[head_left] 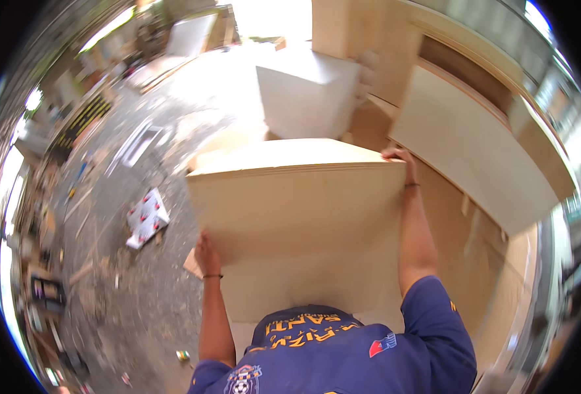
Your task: The person places a wood panel onto a partially assembled white cabinet, wipes the interior of the cabinet, and uses a tape measure to measure the width of the open cabinet box, marking the edge with a pen.
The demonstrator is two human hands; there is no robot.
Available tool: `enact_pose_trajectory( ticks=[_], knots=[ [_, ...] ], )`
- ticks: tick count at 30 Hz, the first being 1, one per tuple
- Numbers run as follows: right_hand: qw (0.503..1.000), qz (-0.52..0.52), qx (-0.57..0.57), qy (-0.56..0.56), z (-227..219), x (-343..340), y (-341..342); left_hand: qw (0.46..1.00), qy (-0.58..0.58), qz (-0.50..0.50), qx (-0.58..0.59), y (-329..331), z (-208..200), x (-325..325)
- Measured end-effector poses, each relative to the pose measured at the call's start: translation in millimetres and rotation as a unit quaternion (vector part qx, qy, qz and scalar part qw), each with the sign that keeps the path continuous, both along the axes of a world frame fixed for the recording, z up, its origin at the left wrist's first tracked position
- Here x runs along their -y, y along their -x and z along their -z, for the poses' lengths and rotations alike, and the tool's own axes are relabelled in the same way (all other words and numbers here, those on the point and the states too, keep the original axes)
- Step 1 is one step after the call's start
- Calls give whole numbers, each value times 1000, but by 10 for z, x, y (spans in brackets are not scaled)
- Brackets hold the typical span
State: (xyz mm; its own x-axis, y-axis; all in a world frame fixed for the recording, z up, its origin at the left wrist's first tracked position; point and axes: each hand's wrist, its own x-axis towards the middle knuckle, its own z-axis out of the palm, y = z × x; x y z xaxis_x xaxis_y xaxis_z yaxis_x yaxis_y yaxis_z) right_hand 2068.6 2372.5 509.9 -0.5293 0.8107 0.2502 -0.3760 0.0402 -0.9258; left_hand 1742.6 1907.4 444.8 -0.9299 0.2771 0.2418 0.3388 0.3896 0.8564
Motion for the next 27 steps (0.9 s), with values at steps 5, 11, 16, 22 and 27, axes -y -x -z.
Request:
enact_pose_trajectory(
  ticks=[5, 11, 16, 22, 27],
  knots=[
    [998, 47, 26, 33, -87, 739, -781, 989, -85, 102, 61, -450, 79, 263],
    [989, 113, -7, 98, -365, 1948, -1693, 973, -63, 205, 88, -614, 194, 602],
    [924, 298, 172, -169, -31, 2921, -2439, 954, -63, 275, 104, -592, 455, 927],
    [909, 400, 113, 0, 78, 4267, -3208, 933, -33, 337, 119, -1032, 246, 1255],
    [919, 392, 29, 30, 202, 5196, -3623, 925, -4, 369, 95, -1344, 270, 1683]
  ],
)
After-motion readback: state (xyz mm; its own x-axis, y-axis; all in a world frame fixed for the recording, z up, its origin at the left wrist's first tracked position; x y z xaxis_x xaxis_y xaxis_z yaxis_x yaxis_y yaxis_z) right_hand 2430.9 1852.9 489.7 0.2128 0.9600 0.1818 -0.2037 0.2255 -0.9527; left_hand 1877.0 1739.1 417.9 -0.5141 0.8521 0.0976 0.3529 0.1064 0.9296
